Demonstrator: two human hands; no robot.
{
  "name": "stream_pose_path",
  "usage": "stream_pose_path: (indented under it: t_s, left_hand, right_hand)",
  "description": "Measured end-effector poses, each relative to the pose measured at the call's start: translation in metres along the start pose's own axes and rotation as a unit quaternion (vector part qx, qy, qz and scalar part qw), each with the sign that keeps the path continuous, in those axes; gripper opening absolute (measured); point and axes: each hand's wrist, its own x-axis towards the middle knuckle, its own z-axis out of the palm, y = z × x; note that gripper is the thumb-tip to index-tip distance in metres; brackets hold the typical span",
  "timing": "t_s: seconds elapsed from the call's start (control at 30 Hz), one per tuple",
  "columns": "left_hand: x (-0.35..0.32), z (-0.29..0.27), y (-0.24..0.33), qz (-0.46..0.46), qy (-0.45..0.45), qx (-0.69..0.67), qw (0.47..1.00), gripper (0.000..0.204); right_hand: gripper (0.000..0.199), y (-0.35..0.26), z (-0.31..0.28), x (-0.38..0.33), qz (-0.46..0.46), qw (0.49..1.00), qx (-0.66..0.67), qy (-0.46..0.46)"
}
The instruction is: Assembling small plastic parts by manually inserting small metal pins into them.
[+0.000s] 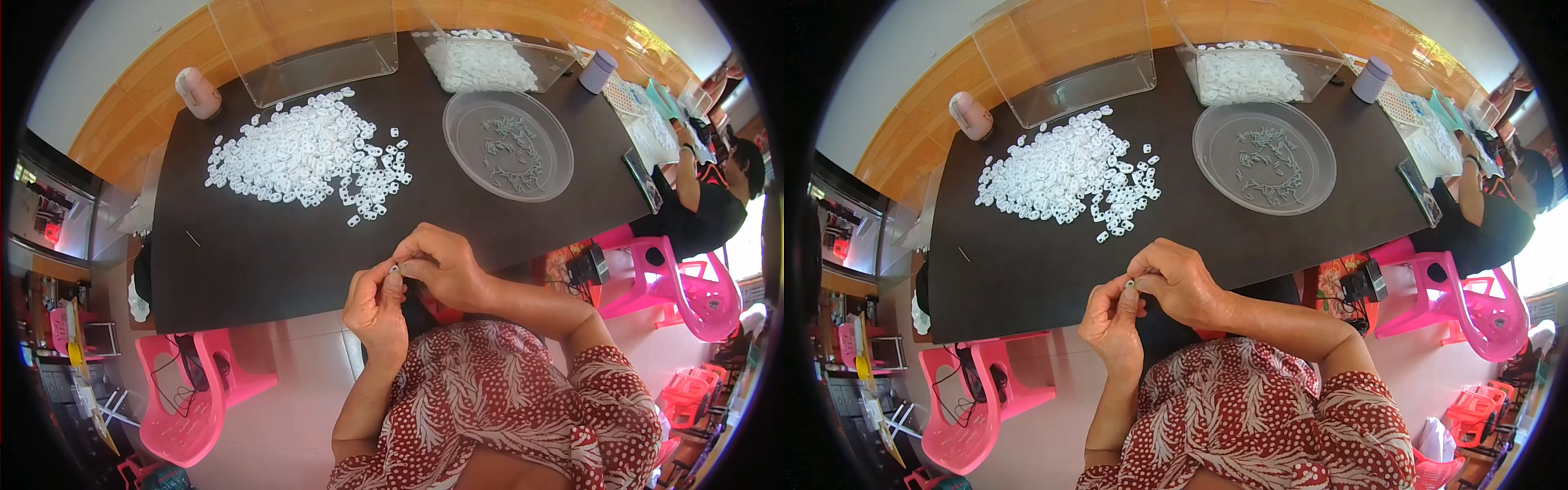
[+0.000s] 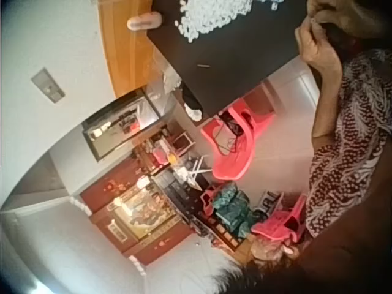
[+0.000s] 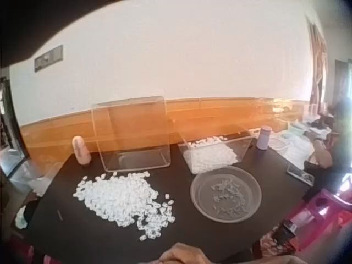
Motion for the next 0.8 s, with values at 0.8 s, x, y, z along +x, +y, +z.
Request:
stream_pose_path:
  t_s: [0.8]
  left_hand:
    - [0.001,-0.002,-0.010,-0.017,-0.001,-0.031,0.999,0.013]
  right_hand:
    - [0.009,0.013,0.004,0.008,-0.092,0.995,-0.040,-0.020]
